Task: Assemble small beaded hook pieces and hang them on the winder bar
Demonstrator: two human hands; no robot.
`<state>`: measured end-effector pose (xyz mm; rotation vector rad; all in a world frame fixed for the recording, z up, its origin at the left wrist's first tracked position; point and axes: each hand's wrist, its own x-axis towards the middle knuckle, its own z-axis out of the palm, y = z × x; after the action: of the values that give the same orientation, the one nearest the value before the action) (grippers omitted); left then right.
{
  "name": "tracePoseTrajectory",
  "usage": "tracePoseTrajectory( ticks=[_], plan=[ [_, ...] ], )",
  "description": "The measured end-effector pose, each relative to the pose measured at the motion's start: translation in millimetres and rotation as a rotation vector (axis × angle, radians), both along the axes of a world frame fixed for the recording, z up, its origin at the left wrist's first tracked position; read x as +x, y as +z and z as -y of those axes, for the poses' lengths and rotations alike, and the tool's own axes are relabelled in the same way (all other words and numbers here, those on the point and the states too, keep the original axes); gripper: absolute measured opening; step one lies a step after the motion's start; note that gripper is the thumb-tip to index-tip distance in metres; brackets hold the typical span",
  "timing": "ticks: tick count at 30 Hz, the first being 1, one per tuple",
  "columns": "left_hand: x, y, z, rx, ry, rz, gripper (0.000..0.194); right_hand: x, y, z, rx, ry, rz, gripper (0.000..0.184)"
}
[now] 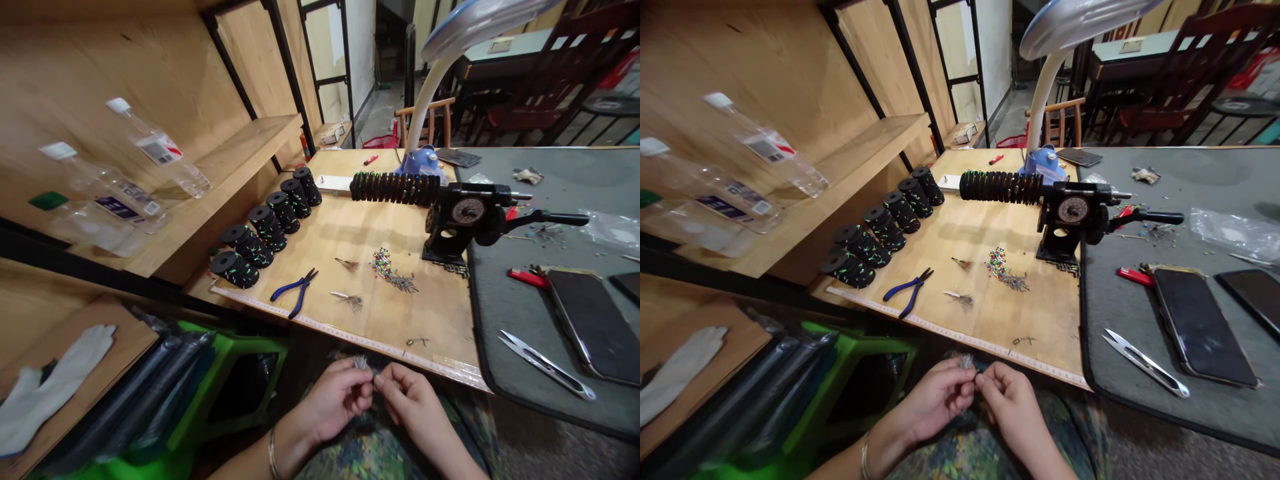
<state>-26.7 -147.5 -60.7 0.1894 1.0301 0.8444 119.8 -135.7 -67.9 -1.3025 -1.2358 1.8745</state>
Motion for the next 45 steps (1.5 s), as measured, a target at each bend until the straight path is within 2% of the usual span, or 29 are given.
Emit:
tracePoseTrajectory(
  ticks=[7,12,21,26,34,40,45],
  plan=[
    [2.1,7.2,1.4,0.261,-0.122,-0.325,0.021,3.0,1.0,-1.6,0.033,-0.019,0.038,0.048],
    [2.7,13.0,0.7,0.344,-0.194,-0.466,0.022,1.6,0.6,-1.7,0.022,-0.036,0.027,0.047],
    [3.3,17.3,2.4,0.358,-0.223,-0.486,0.022,2.7,6.4,-4.8,-0.021,-0.117,0.000,0.044],
    [3.4,20.0,2.0,0.362,-0.219,-0.473,0.023,5.7,9.1,-5.0,0.020,-0.168,-0.004,0.042],
    [4.1,19.1,1.0,0.432,-0.166,-0.511,0.020,3.8,1.4,-2.2,0.110,-0.168,0.007,0.040],
    [3.2,18.8,-1.4,0.526,-0.158,-0.690,0.017,6.9,4.5,-4.6,0.241,-0.034,0.084,0.032],
    [-2.6,23.1,-0.6,0.547,-0.209,-0.789,0.016,13.1,22.7,-15.1,0.477,0.178,0.273,0.015]
  ],
)
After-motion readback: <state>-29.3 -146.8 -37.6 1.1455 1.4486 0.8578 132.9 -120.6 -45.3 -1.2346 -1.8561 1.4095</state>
